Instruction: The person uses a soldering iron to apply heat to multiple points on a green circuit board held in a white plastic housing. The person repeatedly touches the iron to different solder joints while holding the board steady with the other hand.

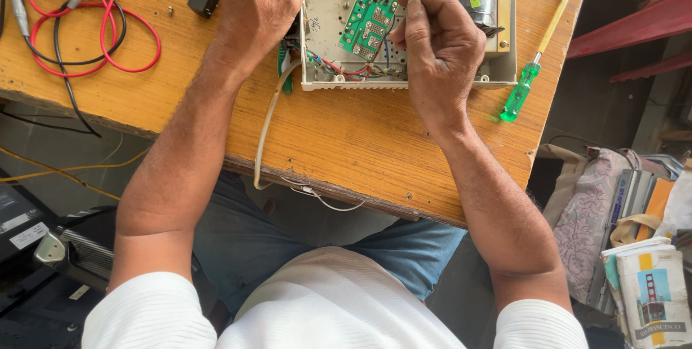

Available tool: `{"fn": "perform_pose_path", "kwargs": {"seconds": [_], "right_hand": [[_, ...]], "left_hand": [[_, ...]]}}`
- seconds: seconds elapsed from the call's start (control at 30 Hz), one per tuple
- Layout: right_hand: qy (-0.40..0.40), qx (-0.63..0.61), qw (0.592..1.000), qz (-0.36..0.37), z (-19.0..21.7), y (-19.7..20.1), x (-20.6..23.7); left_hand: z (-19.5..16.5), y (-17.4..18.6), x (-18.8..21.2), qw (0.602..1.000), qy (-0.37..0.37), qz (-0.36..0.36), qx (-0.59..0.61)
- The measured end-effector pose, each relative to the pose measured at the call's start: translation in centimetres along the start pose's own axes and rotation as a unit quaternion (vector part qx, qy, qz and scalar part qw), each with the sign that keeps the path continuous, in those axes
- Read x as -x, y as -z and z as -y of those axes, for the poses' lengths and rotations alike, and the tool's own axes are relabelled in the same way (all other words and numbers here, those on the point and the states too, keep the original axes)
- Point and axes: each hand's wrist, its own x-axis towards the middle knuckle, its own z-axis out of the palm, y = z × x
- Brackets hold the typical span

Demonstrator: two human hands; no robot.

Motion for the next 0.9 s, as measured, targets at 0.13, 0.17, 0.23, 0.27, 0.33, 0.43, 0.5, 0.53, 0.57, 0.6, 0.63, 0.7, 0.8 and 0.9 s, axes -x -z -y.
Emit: {"fn": "perform_pose_path", "kwargs": {"seconds": [0.13,0.17,0.23,0.27,0.33,0.43,0.5,0.53,0.57,0.6,0.63,0.7,0.8,0.9], "right_hand": [[-0.005,0.010,1.000,-0.002,0.1,0.0,0.1],[-0.003,0.015,1.000,-0.003,0.2,-0.1,0.2],[-0.001,0.019,1.000,-0.004,0.2,-0.1,0.2],[-0.002,0.018,1.000,-0.003,0.2,-0.1,0.2],[-0.004,0.013,1.000,-0.003,0.1,0.0,0.2],[0.002,0.006,1.000,0.002,0.0,0.0,0.3],[0.026,0.006,1.000,0.011,-0.1,-0.1,0.1],[0.021,0.007,1.000,0.008,-0.1,-0.2,0.2],[0.014,0.008,1.000,0.004,-0.1,-0.2,0.3],[0.008,0.010,1.000,0.001,-0.1,-0.2,0.3],[0.016,0.012,1.000,0.002,0.0,-0.2,0.2],[0.027,0.016,0.999,0.005,0.2,-0.2,0.2],[0.048,0.029,0.998,-0.012,0.5,0.0,0.0],[0.064,0.002,0.997,-0.032,1.2,0.8,0.4]], "left_hand": [[0.5,-0.3,0.3,0.998,0.044,0.007,-0.034],[0.7,-0.3,0.4,0.998,0.063,0.013,-0.028],[0.9,-0.4,0.7,0.998,0.058,0.003,-0.039],[1.0,-0.5,0.8,0.998,0.056,-0.001,-0.043],[1.2,-0.6,0.9,0.997,0.067,0.006,-0.033],[1.2,-0.6,1.1,0.998,0.050,-0.002,-0.025],[1.1,-0.6,1.0,0.999,0.044,-0.009,-0.020],[1.1,-0.5,1.0,0.999,0.052,-0.007,-0.017],[0.9,-0.5,1.0,0.998,0.059,-0.005,-0.013],[0.8,-0.5,1.0,0.998,0.066,-0.002,0.007],[0.6,-0.4,1.0,0.997,0.071,0.000,0.027],[0.5,-0.2,1.1,0.996,0.077,0.003,0.039],[1.0,0.1,1.4,0.993,0.114,0.021,0.000],[2.1,0.6,1.9,0.992,0.114,0.022,-0.043]]}}
